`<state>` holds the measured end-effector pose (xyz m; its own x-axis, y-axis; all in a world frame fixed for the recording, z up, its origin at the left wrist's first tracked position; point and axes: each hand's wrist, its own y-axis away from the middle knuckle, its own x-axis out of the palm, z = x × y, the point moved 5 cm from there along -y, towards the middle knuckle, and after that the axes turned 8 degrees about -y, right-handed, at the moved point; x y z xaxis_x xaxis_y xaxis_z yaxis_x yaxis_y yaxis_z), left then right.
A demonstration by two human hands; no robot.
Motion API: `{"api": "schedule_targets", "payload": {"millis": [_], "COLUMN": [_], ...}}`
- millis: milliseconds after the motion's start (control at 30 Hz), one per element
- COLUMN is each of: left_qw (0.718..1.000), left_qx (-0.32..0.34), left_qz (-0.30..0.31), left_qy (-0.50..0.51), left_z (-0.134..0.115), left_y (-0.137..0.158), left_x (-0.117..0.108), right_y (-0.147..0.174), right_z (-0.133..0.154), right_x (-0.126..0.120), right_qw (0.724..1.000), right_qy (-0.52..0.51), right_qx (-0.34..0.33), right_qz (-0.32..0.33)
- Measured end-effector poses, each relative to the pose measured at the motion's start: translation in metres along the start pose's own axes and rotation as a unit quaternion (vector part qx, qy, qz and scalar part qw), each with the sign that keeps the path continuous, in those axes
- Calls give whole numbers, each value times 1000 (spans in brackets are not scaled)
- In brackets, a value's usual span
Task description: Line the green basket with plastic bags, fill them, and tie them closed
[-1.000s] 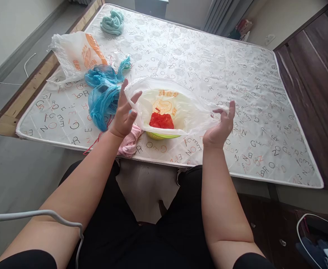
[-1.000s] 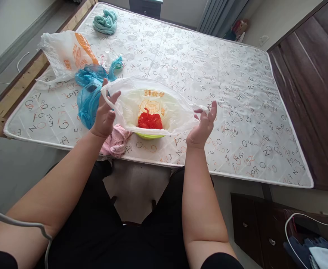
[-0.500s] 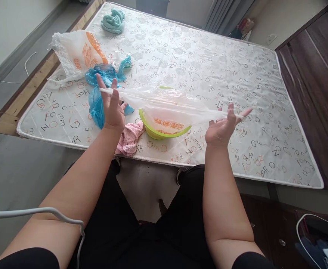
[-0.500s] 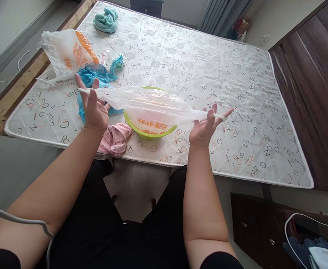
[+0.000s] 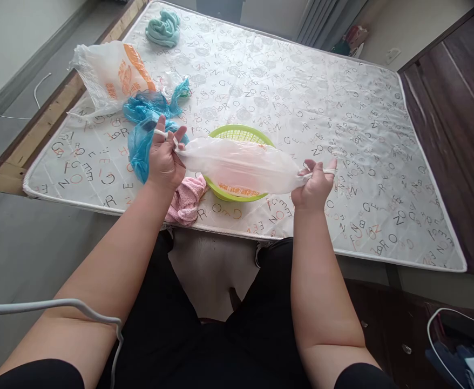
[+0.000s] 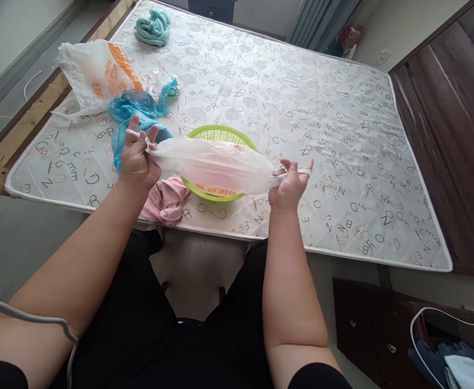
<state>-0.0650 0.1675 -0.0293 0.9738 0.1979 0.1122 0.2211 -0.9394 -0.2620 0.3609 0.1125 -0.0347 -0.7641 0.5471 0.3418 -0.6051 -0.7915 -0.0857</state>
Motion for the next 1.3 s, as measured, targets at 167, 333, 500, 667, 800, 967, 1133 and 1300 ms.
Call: {"api": "schedule_targets", "payload": {"millis": [167, 333, 500, 667, 800, 967, 1133, 1300], "left_qw": [999, 998, 990, 979, 960, 925, 902, 899], "left_qx": [19, 24, 43, 20, -23, -62, -65, -106], "left_qz": [0, -19, 68, 174, 263, 352, 406, 417], "left_qy": [-30, -47, -115, -105, -93, -127, -129, -85], "left_z": [-22, -45, -61, -61, -58, -56, -60, -59], "left_y": [15, 41, 72, 93, 101, 104, 105, 109], "left_x": [22, 49, 84, 110, 120, 128, 136, 137], "right_y": [23, 64, 97, 123, 124, 111, 108, 103], "right_z": [27, 60, 53, 47, 45, 26, 23, 30], "right_x": [22, 54, 87, 111, 115, 109, 105, 103], "right_qw": [993, 966, 946, 911, 909, 926, 897, 916], "right_qy": [71, 188, 214, 198, 176, 80, 55, 108], "right_qx": [-73, -151, -129, -127, -114, 93, 190, 113], "right_qz": [62, 95, 207, 340, 360, 358, 395, 370]}}
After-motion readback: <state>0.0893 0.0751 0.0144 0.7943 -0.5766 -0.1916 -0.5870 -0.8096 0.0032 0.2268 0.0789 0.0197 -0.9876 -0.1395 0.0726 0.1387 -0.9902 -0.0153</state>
